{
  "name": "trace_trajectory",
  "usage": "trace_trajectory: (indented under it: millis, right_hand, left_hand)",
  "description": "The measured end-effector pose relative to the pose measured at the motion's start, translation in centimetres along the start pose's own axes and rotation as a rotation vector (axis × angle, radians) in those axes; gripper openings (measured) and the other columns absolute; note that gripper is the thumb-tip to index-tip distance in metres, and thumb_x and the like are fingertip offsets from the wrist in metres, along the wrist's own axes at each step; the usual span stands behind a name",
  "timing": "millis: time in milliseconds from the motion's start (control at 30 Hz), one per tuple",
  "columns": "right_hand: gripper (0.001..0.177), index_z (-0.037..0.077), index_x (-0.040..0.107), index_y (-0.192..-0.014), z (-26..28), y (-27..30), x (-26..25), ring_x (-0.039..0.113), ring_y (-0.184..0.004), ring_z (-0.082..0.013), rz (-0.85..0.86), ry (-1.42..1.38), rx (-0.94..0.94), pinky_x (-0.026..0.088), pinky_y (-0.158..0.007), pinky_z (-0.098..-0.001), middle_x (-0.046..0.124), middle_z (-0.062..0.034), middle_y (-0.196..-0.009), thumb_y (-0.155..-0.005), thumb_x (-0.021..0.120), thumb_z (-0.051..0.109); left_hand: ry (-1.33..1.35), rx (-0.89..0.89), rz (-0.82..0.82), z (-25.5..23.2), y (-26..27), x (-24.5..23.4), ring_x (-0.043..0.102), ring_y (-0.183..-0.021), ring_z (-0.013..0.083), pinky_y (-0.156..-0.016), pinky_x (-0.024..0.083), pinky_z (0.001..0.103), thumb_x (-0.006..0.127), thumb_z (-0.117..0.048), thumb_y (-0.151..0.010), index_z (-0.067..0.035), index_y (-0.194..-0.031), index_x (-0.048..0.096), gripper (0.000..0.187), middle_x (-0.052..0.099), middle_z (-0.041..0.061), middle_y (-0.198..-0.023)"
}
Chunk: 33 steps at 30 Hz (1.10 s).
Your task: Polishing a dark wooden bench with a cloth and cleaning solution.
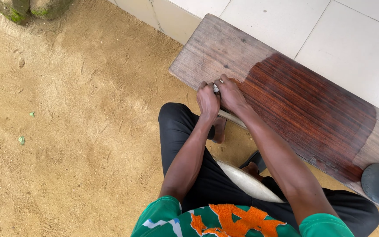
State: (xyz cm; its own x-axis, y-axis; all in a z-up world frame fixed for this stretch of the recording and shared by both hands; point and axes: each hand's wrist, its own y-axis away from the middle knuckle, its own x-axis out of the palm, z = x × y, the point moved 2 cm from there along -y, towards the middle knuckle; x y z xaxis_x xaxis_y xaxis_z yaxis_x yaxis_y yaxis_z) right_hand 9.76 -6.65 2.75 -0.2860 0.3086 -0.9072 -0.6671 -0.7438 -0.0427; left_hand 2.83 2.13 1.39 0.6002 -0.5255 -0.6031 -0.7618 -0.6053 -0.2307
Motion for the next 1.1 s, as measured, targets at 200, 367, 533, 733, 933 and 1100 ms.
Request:
trace_trajectory:
  millis: [200,367,533,733,933,1100]
  right_hand:
    - [0.041,-0.005,0.064,-0.129,-0.2,-1.7,-0.2,0.070,-0.096,-0.0368,0.034,-0.018,0.009,0.060,-0.081,-0.0452,0.058,-0.0227,-0.122,-0.089,0.063,-0.009]
    - [0.046,-0.001,0.067,-0.126,-0.3,-2.5,-0.7,0.067,-0.102,-0.0385,0.015,-0.024,-0.022,0.059,-0.086,-0.0467,0.058,-0.0213,-0.123,-0.080,0.069,-0.006]
    - [0.044,-0.001,0.068,-0.123,-0.3,-2.7,-1.2,0.068,-0.099,-0.0372,0.026,-0.049,-0.029,0.059,-0.085,-0.0469,0.058,-0.0194,-0.119,-0.079,0.071,-0.004]
    - [0.037,0.000,0.071,-0.120,-0.2,-2.5,-2.0,0.068,-0.098,-0.0374,0.058,-0.026,-0.018,0.058,-0.086,-0.0477,0.059,-0.0188,-0.114,-0.083,0.070,-0.003]
    - [0.042,0.002,0.073,-0.118,-1.5,-1.8,-2.0,0.068,-0.096,-0.0370,0.065,-0.006,-0.002,0.057,-0.085,-0.0466,0.061,-0.0173,-0.106,-0.077,0.072,-0.005]
    - [0.034,-0.002,0.073,-0.110,-2.4,-1.0,-1.7,0.069,-0.090,-0.0301,0.116,0.045,0.023,0.060,-0.080,-0.0416,0.061,-0.0149,-0.102,-0.076,0.074,-0.007]
  left_hand:
    - [0.024,-0.026,-0.050,-0.1,-1.1,0.2,0.064,-0.091,0.0443,-0.080,0.051,0.053,0.065,0.005,-0.072,0.004,-0.094,0.070,0.023,0.062,0.022,-0.089]
    - [0.017,-0.010,-0.073,-0.3,-1.4,0.2,0.063,-0.092,0.0447,-0.081,0.051,0.053,0.064,0.005,-0.069,0.005,-0.093,0.069,0.025,0.062,0.023,-0.092]
    - [0.021,-0.043,-0.058,-0.1,-1.6,0.6,0.064,-0.092,0.0442,-0.082,0.051,0.053,0.065,0.004,-0.068,0.005,-0.091,0.070,0.024,0.062,0.022,-0.092]
    - [0.075,-0.014,-0.042,0.6,-1.9,1.0,0.066,-0.086,0.0450,-0.078,0.054,0.052,0.067,0.002,-0.065,0.005,-0.090,0.074,0.027,0.064,0.023,-0.091]
    - [0.064,0.071,0.017,0.6,-1.6,1.8,0.068,-0.079,0.0453,-0.077,0.055,0.053,0.068,0.001,-0.063,0.004,-0.084,0.076,0.023,0.067,0.023,-0.088]
    - [0.085,0.131,0.043,0.3,-0.9,2.1,0.068,-0.073,0.0437,-0.073,0.056,0.052,0.069,0.001,-0.058,0.006,-0.080,0.074,0.023,0.065,0.024,-0.086]
